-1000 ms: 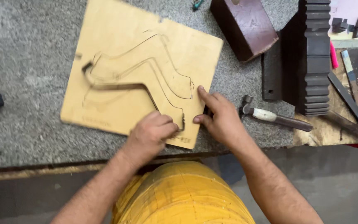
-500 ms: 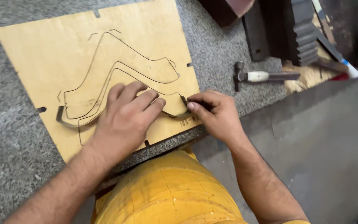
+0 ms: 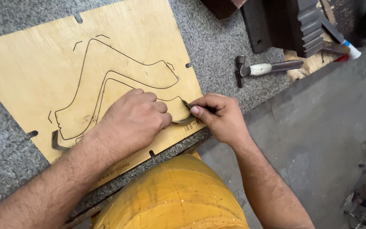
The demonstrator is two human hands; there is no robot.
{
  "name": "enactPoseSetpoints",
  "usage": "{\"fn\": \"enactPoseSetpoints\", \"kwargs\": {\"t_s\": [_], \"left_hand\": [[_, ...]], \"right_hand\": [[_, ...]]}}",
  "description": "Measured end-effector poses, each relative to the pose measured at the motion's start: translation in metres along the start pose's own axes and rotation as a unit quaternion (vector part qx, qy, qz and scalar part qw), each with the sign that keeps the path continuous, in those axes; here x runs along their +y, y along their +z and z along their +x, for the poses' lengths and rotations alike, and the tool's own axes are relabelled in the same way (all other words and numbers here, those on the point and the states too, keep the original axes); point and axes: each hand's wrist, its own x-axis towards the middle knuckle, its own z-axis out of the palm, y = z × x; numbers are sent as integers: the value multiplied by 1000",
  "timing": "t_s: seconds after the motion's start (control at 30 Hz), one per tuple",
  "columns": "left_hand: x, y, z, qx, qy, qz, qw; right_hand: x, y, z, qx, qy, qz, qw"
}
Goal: The person bends a flat metal strip into a specific shape using a manual bending machine. They repeatedly check the bent piece against a wooden template to ensure accuracy.
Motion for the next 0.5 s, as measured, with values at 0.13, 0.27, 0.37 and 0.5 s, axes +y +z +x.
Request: {"fn": "enactPoseSetpoints", "kwargs": {"t_s": [0.13,0.27,0.37,0.5], "left_hand": [[0,-2,-2,-2,6,9,1000],[-8,-10,-2,-40,-13,-6,999],[-18,-15,-2,-73,-22,-21,997],[-22,-21,-4,-115,-24,-25,993]], "right_hand": [[-3,-2,0,-6,-30,-41,999],[-5,-3,1,1,-48,-72,996],[-5,-3,-2,4,-63,-77,995],[-5,-1,-3,8,-78,-74,994]]}}
